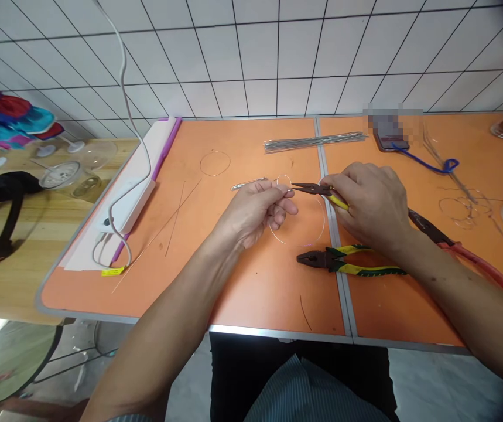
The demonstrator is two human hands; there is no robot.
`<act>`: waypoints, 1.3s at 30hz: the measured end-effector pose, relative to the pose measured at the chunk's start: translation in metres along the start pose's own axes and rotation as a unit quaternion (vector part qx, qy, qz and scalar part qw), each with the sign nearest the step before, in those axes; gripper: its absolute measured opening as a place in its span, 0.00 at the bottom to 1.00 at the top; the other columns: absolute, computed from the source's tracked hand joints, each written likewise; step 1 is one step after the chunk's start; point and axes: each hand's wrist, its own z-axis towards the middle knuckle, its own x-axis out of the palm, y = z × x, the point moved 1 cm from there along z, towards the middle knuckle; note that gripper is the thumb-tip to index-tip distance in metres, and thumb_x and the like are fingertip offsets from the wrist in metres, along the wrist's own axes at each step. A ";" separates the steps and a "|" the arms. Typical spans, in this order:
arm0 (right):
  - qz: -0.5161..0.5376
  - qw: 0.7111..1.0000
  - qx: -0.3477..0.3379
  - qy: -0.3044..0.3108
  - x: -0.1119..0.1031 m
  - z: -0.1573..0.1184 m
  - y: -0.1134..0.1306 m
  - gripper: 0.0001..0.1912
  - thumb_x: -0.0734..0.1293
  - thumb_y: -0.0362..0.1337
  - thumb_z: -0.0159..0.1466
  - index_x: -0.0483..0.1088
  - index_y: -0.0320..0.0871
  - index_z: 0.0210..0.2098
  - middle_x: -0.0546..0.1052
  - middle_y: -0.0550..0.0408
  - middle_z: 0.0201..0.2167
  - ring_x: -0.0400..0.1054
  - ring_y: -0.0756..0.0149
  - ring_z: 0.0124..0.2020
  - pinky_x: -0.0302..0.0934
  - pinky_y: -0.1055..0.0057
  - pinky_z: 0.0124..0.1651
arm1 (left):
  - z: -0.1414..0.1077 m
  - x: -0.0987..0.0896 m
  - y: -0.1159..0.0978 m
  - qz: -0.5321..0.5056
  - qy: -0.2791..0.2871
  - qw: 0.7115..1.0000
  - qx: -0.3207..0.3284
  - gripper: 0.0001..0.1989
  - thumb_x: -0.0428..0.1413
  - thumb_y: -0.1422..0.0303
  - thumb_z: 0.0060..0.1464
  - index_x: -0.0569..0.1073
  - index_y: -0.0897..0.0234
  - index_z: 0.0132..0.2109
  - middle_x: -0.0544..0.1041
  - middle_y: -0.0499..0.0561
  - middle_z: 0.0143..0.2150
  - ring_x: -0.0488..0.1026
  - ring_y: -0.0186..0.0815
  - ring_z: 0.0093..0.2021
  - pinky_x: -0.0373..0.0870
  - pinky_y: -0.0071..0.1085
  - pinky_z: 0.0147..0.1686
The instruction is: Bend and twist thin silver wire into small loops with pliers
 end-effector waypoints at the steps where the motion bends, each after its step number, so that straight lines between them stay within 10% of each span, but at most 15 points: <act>1: 0.026 1.000 0.001 0.016 0.000 0.000 0.001 0.16 0.63 0.41 0.78 0.84 0.48 0.52 0.82 0.44 0.41 0.71 0.50 0.40 0.52 0.57 0.41 | 0.000 0.000 0.001 0.000 0.000 1.000 -0.003 0.11 0.59 0.75 0.71 0.80 0.69 0.37 0.83 0.52 0.27 0.69 0.25 0.17 0.64 0.21 0.17; 12: 0.294 0.947 0.055 0.114 0.000 -0.003 0.006 0.17 0.64 0.44 0.78 0.84 0.52 0.55 0.88 0.49 0.52 0.82 0.48 0.50 0.69 0.55 0.49 | -0.004 0.005 -0.001 -0.011 0.026 0.997 -0.071 0.14 0.55 0.76 0.75 0.81 0.72 0.38 0.86 0.57 0.29 0.75 0.28 0.18 0.69 0.23 0.20; 39: 0.547 0.799 0.152 0.198 -0.011 0.004 0.010 0.16 0.78 0.56 0.69 0.84 0.50 0.44 0.74 0.58 0.30 0.66 0.64 0.33 0.59 0.65 0.35 | -0.005 0.009 0.002 -0.039 0.063 0.994 -0.077 0.14 0.57 0.75 0.74 0.81 0.70 0.37 0.88 0.58 0.35 0.76 0.26 0.22 0.73 0.22 0.26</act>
